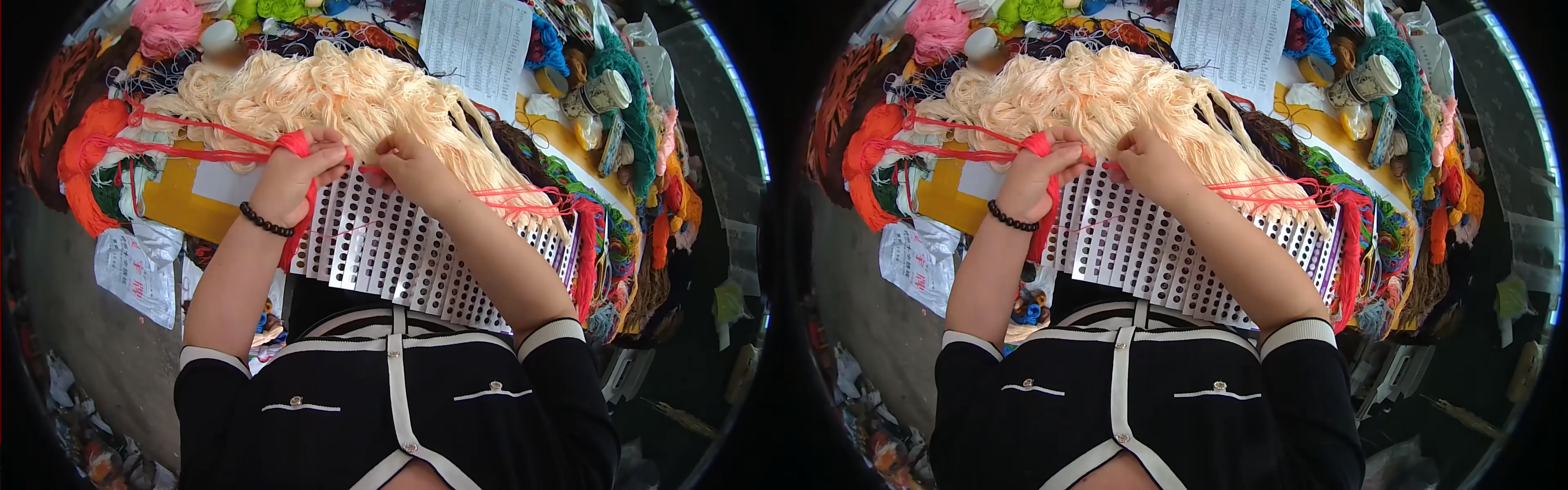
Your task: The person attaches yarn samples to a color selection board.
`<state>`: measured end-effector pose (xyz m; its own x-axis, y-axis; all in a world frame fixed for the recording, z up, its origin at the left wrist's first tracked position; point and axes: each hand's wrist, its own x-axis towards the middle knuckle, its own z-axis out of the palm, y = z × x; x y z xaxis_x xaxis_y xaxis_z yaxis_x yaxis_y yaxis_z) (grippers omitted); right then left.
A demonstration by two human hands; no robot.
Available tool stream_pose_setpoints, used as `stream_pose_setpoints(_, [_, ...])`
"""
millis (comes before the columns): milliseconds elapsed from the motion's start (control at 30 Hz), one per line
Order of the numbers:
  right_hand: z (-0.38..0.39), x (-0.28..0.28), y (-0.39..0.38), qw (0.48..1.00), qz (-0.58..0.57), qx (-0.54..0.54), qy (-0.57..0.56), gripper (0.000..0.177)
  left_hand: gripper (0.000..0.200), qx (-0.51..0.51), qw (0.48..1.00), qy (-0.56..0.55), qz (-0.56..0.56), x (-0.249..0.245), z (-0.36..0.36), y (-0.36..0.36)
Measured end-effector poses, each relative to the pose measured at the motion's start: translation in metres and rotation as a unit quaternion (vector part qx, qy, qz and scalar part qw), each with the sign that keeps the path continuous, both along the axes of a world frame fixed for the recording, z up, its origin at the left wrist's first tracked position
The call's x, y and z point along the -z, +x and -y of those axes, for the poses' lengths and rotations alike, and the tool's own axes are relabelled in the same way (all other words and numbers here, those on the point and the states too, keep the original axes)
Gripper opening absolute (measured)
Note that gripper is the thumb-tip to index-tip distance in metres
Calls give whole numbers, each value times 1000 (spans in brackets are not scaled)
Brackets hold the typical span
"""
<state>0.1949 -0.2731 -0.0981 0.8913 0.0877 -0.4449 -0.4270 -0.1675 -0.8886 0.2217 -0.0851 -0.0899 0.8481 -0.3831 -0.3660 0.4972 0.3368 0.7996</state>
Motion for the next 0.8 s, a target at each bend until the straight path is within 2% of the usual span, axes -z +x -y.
stream_pose_setpoints(67, [-1, 2, -1, 1000, 11, -2, -23, 15, 21, 17, 999, -29, -23, -2, 9, -2])
stream_pose_setpoints(100, [0, 1, 0, 1000, 12, -6, -23, 15, 21, 53, 995, 66, 51, 7, 14, -4])
stream_pose_setpoints(133, [4, 1, 1, 996, -25, 26, 76, 15, 22, 91, 975, 160, 123, 13, 18, -5])
stream_pose_setpoints(167, [6, 0, 1, 981, -61, 58, 175, 15, 26, 141, 956, 200, 162, 11, 19, -6])
stream_pose_setpoints(200, [6, -1, 2, 981, -60, 59, 176, 15, 26, 141, 956, 201, 163, 17, 16, -6])
stream_pose_setpoints(267, [3, -3, 1, 994, -53, 18, 98, 14, 31, 112, 890, 278, 342, 34, 3, -3])
stream_pose_setpoints(300, [2, -1, 1, 993, -53, 19, 102, 14, 29, 35, 883, 348, 313, 29, -6, 2])
stream_pose_setpoints(367, [0, 4, 2, 998, -6, -50, -34, 13, 26, -75, 853, 418, 302, 23, -29, 16])
stream_pose_setpoints(400, [-1, 5, 2, 998, -5, -50, -32, 13, 25, -104, 891, 373, 236, 16, -43, 22])
stream_pose_setpoints(433, [-1, 5, 2, 996, 13, -60, -72, 14, 26, -133, 938, 282, 151, 9, -62, 27])
stream_pose_setpoints(467, [-2, 5, 2, 991, 29, -69, -111, 15, 31, -116, 950, 247, 154, 5, -89, 36])
stream_pose_setpoints(500, [-2, 6, 1, 991, 29, -67, -109, 15, 34, -150, 957, 182, 166, -3, -112, 39])
stream_pose_setpoints(567, [-2, 6, 3, 988, 34, -78, -128, 17, 37, -188, 967, -57, 161, -12, -167, 47])
stream_pose_setpoints(600, [-3, 7, 2, 988, 36, -78, -127, 17, 39, -293, 944, 4, 154, -26, -169, 45])
stream_pose_setpoints(667, [-5, 9, -2, 982, 59, -73, -165, 18, 38, -380, 918, 57, 98, -37, -167, 37])
stream_pose_setpoints(700, [-10, -1, -7, 982, 62, -74, -164, 18, 38, -381, 917, 57, 101, -38, -159, 26])
stream_pose_setpoints(767, [-24, -25, -22, 970, 124, -23, -209, 18, 34, -270, 957, 103, -8, -25, -143, -2])
stream_pose_setpoints(800, [-33, -30, -28, 970, 123, -25, -208, 18, 31, -139, 985, 57, 85, -1, -146, -14])
